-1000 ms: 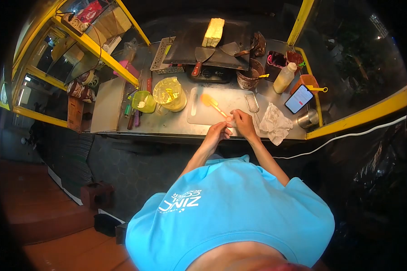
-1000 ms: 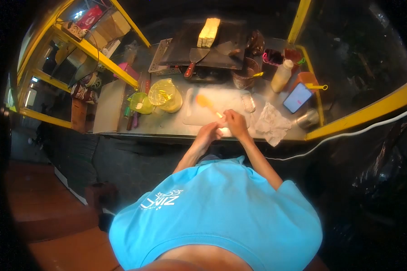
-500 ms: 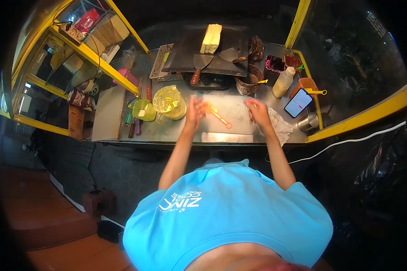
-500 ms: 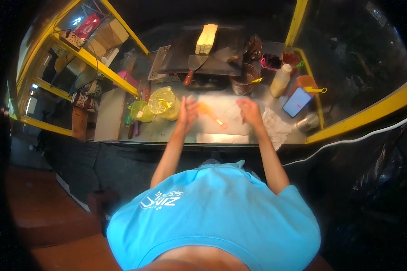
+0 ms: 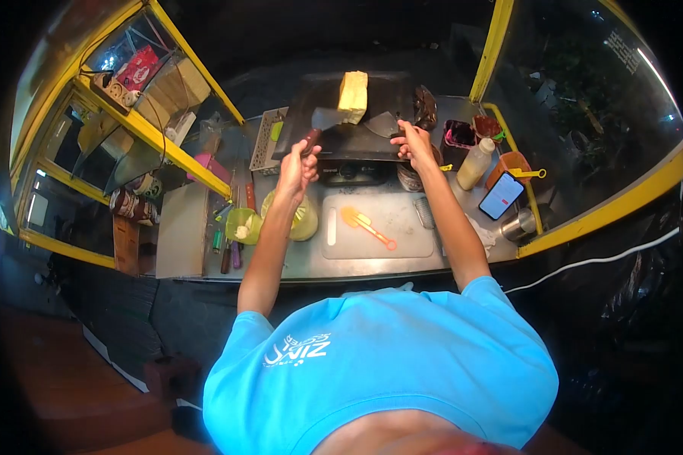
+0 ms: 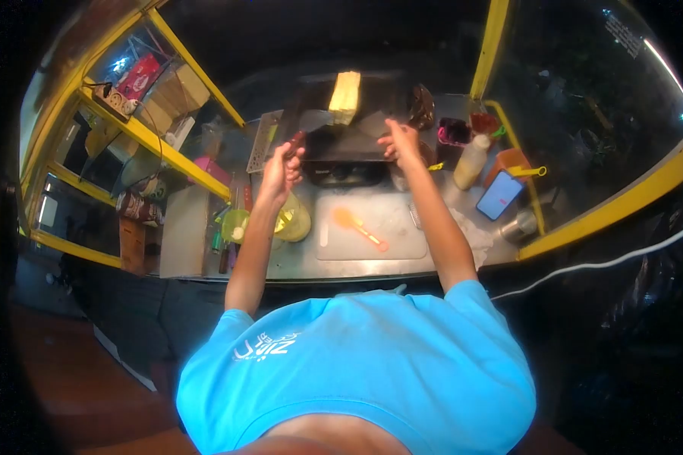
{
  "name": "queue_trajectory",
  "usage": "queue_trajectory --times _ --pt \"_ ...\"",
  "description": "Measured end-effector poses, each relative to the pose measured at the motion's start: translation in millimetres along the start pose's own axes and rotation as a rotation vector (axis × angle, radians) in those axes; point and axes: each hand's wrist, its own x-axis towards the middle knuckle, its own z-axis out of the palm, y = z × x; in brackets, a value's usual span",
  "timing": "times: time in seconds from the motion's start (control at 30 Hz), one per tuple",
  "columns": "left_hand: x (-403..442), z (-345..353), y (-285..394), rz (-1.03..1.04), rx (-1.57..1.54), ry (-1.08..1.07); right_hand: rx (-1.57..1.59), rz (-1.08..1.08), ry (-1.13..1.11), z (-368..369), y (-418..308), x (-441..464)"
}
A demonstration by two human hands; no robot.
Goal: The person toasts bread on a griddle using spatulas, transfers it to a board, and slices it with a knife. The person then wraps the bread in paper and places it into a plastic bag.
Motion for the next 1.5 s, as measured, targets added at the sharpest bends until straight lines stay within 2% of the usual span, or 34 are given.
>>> queue_trajectory --times 0.1,0.17,0.23,0.3,0.33,0.37,0.47,0.63,0.83,0.9,1.0,1.03,1.1,1.17,1.23,1.37,1.43,1.5 --pt "22.1 -24.5 29.0 0.198 0.287 0.053 -0.071 -0.061 0.039 -1.8 -6.1 17.0" --pt "43.5 -37.3 40.5 0.235 0.475 0.075 -0.137 -0.305 0.072 4.0 -12.7 25.4" --pt "77.1 -51.5 33.2 0.223 0.505 0.065 -0.24 -0.314 0.128 19.6 -28.2 27.5" --pt "103.8 -59.3 22.4 0.201 0.587 0.082 -0.753 -0.711 0.276 37.0 -32.5 39.0" --pt "111.7 -56.3 17.9 0.24 0.71 0.073 -0.781 -0.657 0.203 51.9 -41.6 29.4" --pt "119.2 -52.8 12.9 0.279 0.833 0.063 -0.85 -0.699 0.166 65.8 -47.0 21.9" --pt "127.8 -40.2 -0.9 0.376 0.979 -0.026 -1.025 -0.744 0.082 100.9 -60.3 2.7" --pt "134.9 -48.3 3.6 0.329 0.896 -0.053 -1.162 -0.773 -0.025 115.7 -66.7 -8.0" --pt "140.8 -57.5 5.8 0.309 0.852 -0.117 -1.099 -0.779 0.017 112.8 -66.9 -6.2" --pt "143.7 -60.4 6.9 0.185 0.699 -0.162 -1.078 -0.799 0.012 110.3 -65.8 -6.5" --pt "140.9 -59.7 6.6 0.131 0.627 -0.232 -1.116 -0.825 0.024 106.2 -64.7 -7.9" --pt "137.1 -58.9 7.0 0.13 0.627 -0.233 -1.116 -0.824 0.025 104.1 -65.0 -12.7" --pt "133.3 -56.2 8.6 0.14 0.69 -0.278 -1.12 -0.631 0.047 97.6 -67.6 -24.8" --pt "131.8 -52.9 7.8 0.153 0.688 -0.302 -1.076 -0.661 0.081 89.7 -58.9 -29.6" --pt "131.1 -48.3 4.8 0.19 0.691 -0.301 -0.907 -0.549 0.142 90.9 -59.7 -48.7" --pt "132.3 -46.8 0.6 0.203 0.729 -0.278 -0.943 -0.579 0.168 102.4 -44.9 -47.8" --pt "139.6 -53.1 -1.7 0.234 0.762 -0.193 -0.923 -0.591 0.169 100.2 -36.5 -40.0" --pt "144.5 -61.8 -2.5 0.305 0.789 -0.175 -0.854 -0.643 0.111 93.6 -31.4 -33.8"
